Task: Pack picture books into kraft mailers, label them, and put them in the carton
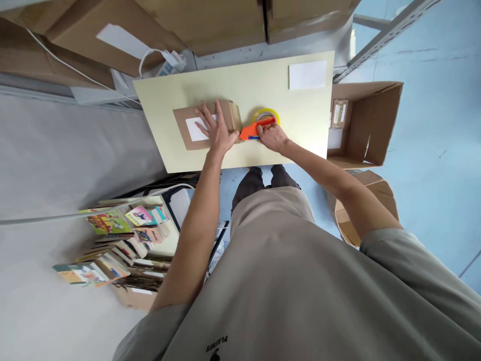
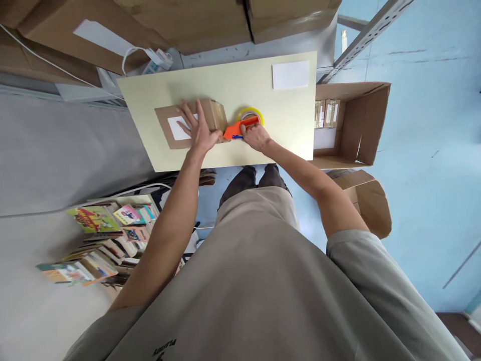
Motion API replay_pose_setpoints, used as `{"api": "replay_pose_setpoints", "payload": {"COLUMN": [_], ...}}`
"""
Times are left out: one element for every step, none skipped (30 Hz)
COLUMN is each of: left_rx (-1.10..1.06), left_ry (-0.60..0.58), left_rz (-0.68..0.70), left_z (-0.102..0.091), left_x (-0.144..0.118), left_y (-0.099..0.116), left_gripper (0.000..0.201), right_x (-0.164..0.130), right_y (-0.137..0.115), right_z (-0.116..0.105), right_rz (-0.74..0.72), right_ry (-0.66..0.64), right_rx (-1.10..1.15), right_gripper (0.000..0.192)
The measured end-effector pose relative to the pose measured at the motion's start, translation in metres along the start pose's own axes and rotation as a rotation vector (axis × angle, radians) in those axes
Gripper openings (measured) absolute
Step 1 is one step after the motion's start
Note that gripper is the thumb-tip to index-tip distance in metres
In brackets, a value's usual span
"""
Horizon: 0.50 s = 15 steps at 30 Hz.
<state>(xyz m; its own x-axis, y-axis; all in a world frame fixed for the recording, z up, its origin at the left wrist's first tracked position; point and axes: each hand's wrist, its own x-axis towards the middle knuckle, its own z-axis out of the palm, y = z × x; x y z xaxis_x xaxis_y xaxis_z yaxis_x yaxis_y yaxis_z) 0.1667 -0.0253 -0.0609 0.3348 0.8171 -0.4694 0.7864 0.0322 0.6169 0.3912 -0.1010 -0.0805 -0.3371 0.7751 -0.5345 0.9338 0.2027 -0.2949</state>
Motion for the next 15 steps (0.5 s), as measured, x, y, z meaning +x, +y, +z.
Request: {"api": "replay_pose_setpoints", "payload": {"left_rx": [0.014,0.026,0.029,0.022,0.005,-0.014,-0.030,-0.037,-0.035,-0.029,-0.021,-0.015,-0.010,-0.006,-0.005], "left_ry": [0.025,0.046,0.058,0.062,0.057,0.047,0.036,0.030,0.031,0.041,0.054,0.070,0.084,0.095,0.104], "left_rz": [-0.026,-0.044,-0.054,-0.058,-0.056,-0.049,-0.034,-0.011,0.019,0.053,0.083,0.100,0.102,0.087,0.062], "left_z": [0.000,-0.001,-0.001,-0.001,0.000,0.000,0.001,0.002,0.003,0.004,0.005,0.006,0.007,0.007,0.008], "left_x": [-0.003,-0.006,-0.008,-0.009,-0.010,-0.010,-0.010,-0.010,-0.010,-0.009,-0.009,-0.009,-0.008,-0.008,-0.008], "left_y": [0.001,0.002,0.003,0.004,0.004,0.004,0.004,0.003,0.002,0.001,0.000,-0.002,-0.003,-0.003,-0.004], "left_gripper": [0.124,0.131,0.136,0.139,0.140,0.137,0.134,0.129,0.125,0.121,0.119,0.116,0.114,0.113,0.114], "right_x": [-0.001,-0.004,-0.006,-0.009,-0.012,-0.015,-0.018,-0.020,-0.021,-0.022,-0.022,-0.023,-0.023,-0.023,-0.024], "right_y": [0.002,0.004,0.008,0.013,0.017,0.022,0.027,0.032,0.037,0.041,0.046,0.051,0.055,0.059,0.062], "right_z": [0.001,0.001,0.001,0.000,-0.002,-0.004,-0.005,-0.007,-0.009,-0.010,-0.012,-0.013,-0.014,-0.015,-0.016], "right_rz": [-0.018,-0.033,-0.048,-0.062,-0.074,-0.083,-0.089,-0.094,-0.095,-0.094,-0.095,-0.095,-0.091,-0.084,-0.075], "right_ry": [-0.010,-0.022,-0.035,-0.051,-0.065,-0.076,-0.082,-0.084,-0.082,-0.077,-0.074,-0.070,-0.066,-0.061,-0.054], "right_rx": [-0.005,-0.015,-0.028,-0.043,-0.055,-0.060,-0.059,-0.055,-0.054,-0.058,-0.066,-0.076,-0.082,-0.079,-0.069], "right_gripper": [0.068,0.068,0.067,0.066,0.066,0.066,0.066,0.067,0.068,0.069,0.070,0.071,0.073,0.074,0.075]}}
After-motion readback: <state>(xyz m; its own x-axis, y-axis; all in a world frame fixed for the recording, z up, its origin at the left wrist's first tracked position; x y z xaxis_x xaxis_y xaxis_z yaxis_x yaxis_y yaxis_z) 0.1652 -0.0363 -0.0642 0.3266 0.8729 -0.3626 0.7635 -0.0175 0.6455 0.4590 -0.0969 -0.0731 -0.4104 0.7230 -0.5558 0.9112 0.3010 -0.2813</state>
